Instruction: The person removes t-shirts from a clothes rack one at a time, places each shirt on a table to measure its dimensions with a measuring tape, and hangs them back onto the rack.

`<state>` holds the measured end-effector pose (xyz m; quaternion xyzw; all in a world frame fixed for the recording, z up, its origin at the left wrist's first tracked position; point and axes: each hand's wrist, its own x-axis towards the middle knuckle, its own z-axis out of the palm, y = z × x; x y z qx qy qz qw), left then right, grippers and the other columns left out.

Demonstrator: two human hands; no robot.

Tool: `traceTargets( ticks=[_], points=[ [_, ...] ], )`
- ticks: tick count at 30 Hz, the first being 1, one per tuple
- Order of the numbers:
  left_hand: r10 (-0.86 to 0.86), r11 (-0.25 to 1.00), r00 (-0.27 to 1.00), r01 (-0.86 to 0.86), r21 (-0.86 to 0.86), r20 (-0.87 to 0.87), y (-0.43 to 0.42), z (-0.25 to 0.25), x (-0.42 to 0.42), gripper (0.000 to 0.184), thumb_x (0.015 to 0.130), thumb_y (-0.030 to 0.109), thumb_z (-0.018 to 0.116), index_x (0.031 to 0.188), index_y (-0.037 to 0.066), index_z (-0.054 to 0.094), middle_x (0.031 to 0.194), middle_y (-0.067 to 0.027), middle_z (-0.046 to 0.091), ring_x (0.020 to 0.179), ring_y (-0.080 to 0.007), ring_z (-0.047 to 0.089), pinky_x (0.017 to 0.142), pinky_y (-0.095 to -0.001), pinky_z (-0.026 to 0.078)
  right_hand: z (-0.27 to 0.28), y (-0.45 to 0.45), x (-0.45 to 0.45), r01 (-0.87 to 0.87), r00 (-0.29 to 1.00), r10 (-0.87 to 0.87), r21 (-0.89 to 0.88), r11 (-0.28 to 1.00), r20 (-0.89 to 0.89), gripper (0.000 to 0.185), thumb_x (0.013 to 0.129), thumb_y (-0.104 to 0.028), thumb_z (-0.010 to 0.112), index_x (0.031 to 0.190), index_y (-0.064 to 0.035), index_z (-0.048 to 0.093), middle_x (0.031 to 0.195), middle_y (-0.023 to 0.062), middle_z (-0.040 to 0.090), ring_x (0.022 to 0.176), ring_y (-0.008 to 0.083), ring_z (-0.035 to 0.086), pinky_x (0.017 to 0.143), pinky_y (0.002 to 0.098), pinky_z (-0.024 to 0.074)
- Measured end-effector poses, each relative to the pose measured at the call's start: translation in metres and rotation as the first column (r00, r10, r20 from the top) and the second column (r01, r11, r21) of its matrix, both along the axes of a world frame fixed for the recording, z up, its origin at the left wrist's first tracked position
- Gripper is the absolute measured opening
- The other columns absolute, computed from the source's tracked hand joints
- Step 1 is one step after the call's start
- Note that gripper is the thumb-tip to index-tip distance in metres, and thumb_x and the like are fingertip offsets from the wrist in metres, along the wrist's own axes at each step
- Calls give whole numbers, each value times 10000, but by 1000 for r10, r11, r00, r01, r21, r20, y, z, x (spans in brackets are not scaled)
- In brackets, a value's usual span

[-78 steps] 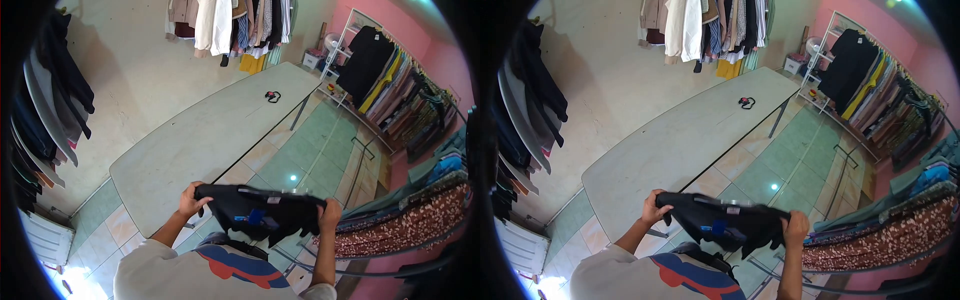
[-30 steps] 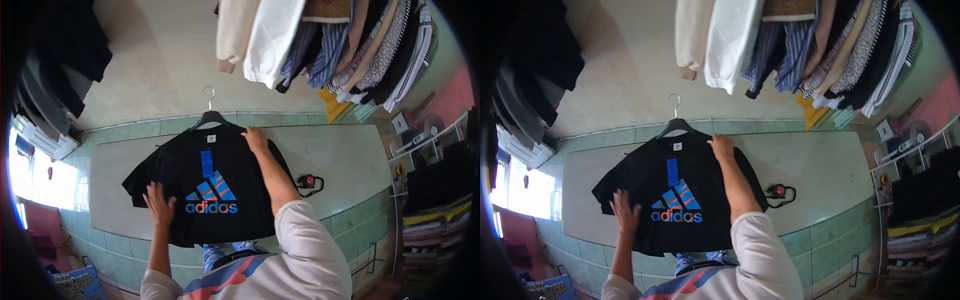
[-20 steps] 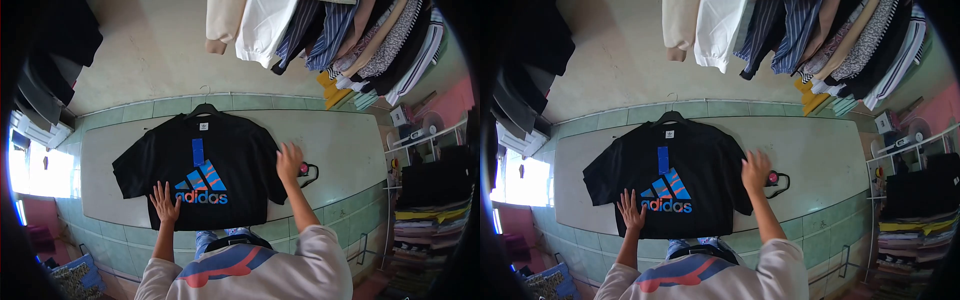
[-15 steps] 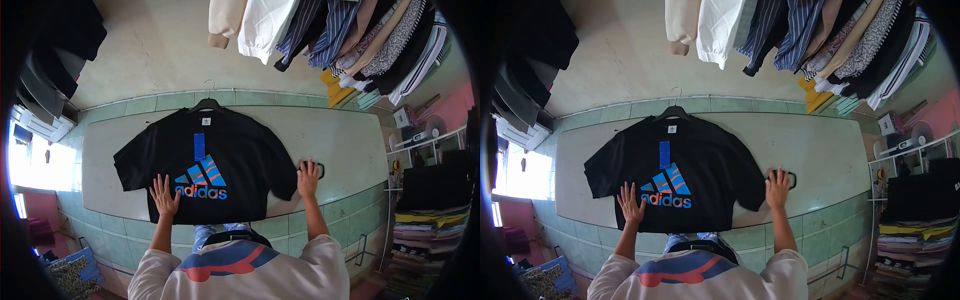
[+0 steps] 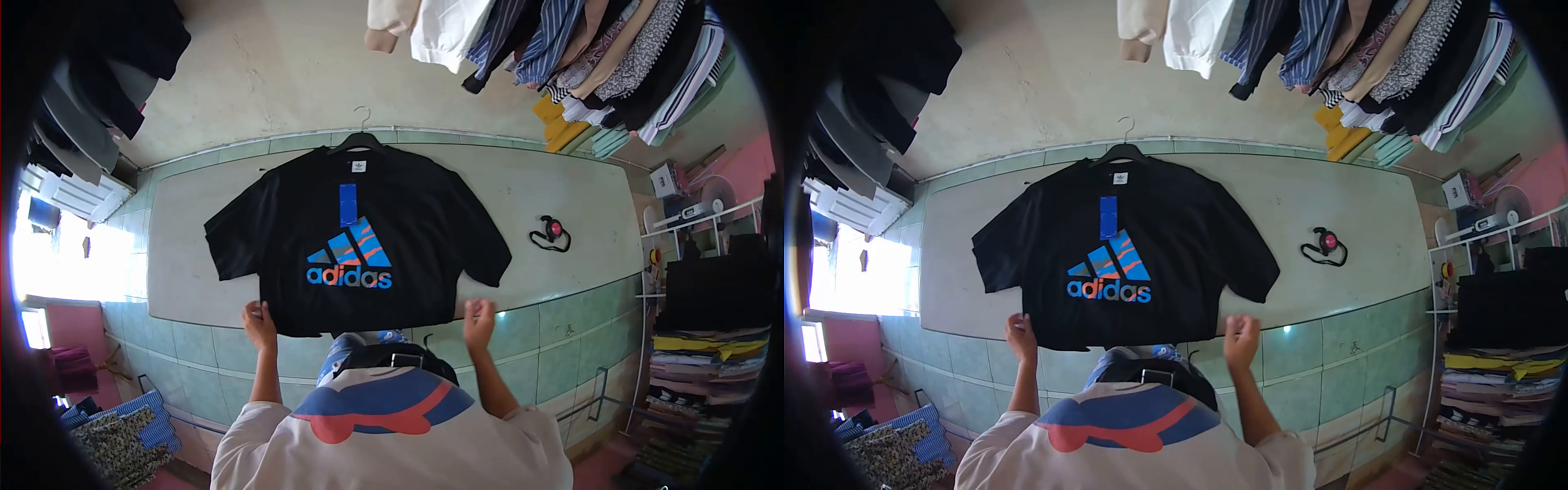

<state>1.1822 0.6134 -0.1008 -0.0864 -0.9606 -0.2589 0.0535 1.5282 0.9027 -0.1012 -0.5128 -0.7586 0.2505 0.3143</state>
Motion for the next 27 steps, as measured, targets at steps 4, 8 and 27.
traceTargets(
  ticks=[4,8,27],
  points=[
    [-137,990,983,133,37,119,-12,-1,-3,216,795,218,629,785,4,605,707,-130,598,631,-266,580,582,-352,446,-19,-52,-14,-16,998,9,-105,994,-68,155,792,-149,611,845,-17,550,806,127,502,770,277,497,682,352,404],
    [-168,964,958,111,242,230,-27,-13,-23,175,802,177,623,786,4,600,655,-108,589,563,-189,539,552,-318,431,-11,-33,0,-78,972,-8,-358,930,-233,91,844,-127,566,836,-43,530,725,-11,449,668,91,417,612,224,361],
    [-497,755,832,554,-350,245,63,11,-24,700,822,509,482,1400,217,215,1468,-109,113,1344,-330,112,1026,-591,110,29,101,-66,531,464,-862,-715,454,-203,552,711,-145,738,1137,2,419,1089,112,506,894,206,538,774,302,448]
  ],
)
